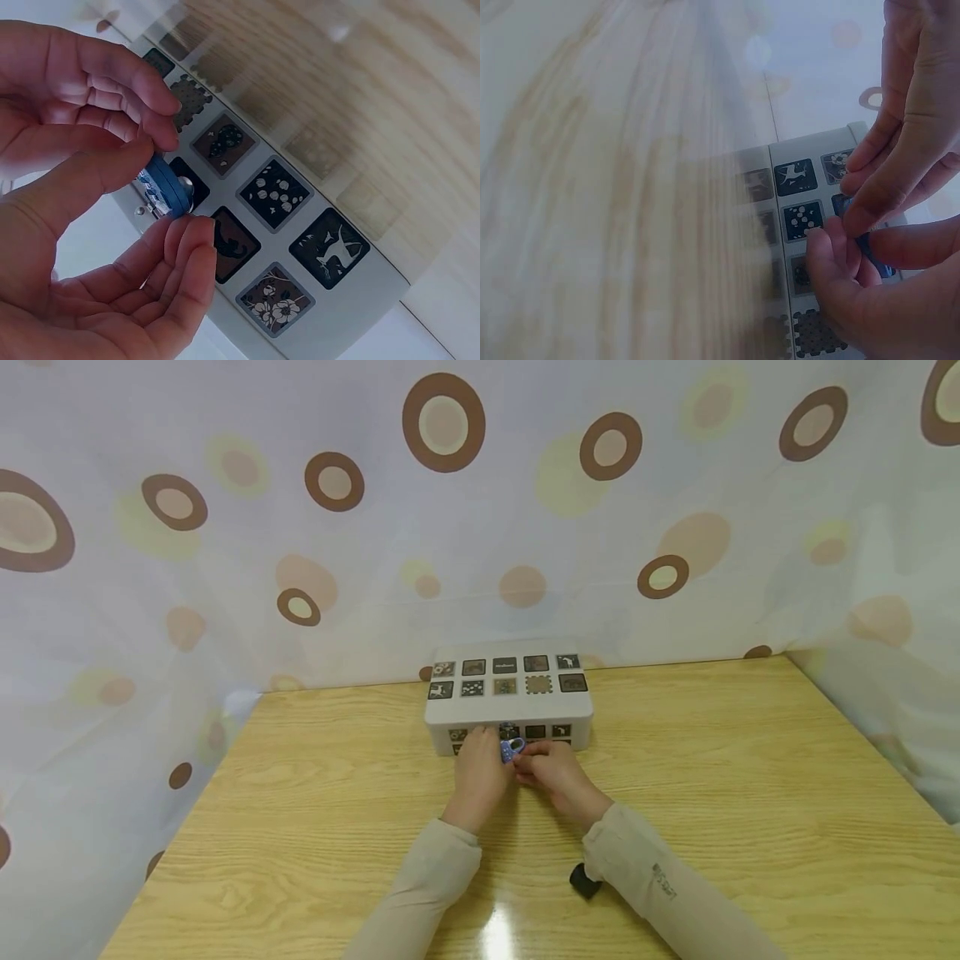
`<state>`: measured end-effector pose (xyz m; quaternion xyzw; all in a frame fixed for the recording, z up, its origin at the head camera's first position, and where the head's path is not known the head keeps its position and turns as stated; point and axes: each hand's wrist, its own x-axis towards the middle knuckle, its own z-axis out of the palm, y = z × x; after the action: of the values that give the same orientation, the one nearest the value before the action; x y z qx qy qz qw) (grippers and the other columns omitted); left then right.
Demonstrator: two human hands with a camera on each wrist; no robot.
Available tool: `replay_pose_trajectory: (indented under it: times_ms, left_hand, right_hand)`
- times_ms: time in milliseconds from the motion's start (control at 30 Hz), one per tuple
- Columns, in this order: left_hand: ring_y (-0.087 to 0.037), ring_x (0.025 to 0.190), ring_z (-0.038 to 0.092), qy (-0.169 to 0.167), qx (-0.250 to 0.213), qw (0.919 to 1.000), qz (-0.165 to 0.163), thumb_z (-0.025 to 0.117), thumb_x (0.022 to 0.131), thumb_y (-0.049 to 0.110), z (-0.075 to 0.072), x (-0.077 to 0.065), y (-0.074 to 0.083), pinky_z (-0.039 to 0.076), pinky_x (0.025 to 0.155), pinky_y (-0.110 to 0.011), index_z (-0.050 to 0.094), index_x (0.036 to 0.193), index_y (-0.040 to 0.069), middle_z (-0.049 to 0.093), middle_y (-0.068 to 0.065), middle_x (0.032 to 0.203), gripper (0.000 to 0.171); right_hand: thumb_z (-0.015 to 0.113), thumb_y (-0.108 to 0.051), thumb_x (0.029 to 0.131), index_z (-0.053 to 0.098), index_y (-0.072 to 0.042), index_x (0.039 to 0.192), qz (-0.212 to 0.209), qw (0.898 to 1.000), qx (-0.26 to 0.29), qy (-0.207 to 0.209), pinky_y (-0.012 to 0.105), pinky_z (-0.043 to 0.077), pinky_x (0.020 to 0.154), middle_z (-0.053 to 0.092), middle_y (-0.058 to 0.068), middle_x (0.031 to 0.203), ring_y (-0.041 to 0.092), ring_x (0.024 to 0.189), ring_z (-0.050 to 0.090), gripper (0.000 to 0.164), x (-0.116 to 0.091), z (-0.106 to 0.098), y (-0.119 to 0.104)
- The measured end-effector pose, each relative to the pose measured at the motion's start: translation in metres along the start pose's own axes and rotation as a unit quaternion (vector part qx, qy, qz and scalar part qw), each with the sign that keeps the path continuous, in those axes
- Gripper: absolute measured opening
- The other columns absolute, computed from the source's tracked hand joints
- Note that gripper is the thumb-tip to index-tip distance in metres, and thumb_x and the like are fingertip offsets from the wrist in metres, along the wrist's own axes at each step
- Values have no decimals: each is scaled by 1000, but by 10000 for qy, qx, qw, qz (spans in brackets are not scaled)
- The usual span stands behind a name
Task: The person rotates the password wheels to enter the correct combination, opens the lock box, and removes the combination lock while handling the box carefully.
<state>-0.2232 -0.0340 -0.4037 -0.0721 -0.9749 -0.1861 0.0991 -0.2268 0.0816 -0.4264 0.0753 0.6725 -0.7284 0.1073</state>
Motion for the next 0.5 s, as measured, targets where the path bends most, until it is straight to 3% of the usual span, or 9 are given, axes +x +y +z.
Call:
replay_pose_trajectory:
  times_ms: [267, 500]
  left_hand:
    - [-31, 89, 61, -87, -498, 9987, 57, 81, 74, 8, -6, -3, 3, 51, 79, -41, 62, 95, -6, 62, -16, 91, 32]
    - [-31, 84, 63, -344, -1417, 9893, 104, 72, 75, -3, -9, -1, 1, 52, 72, -40, 64, 99, -8, 66, -17, 89, 26]
  right_hand:
    - [54, 12, 89, 53, 20, 107, -134, 9998, 33, -121, 29, 56, 75, 59, 15, 92, 10, 71, 62, 19, -1, -8, 0]
    - [51, 12, 91, 52, 21, 112, -312, 9990, -159, -292, 34, 56, 81, 62, 19, 96, 15, 78, 65, 23, -4, -17, -2]
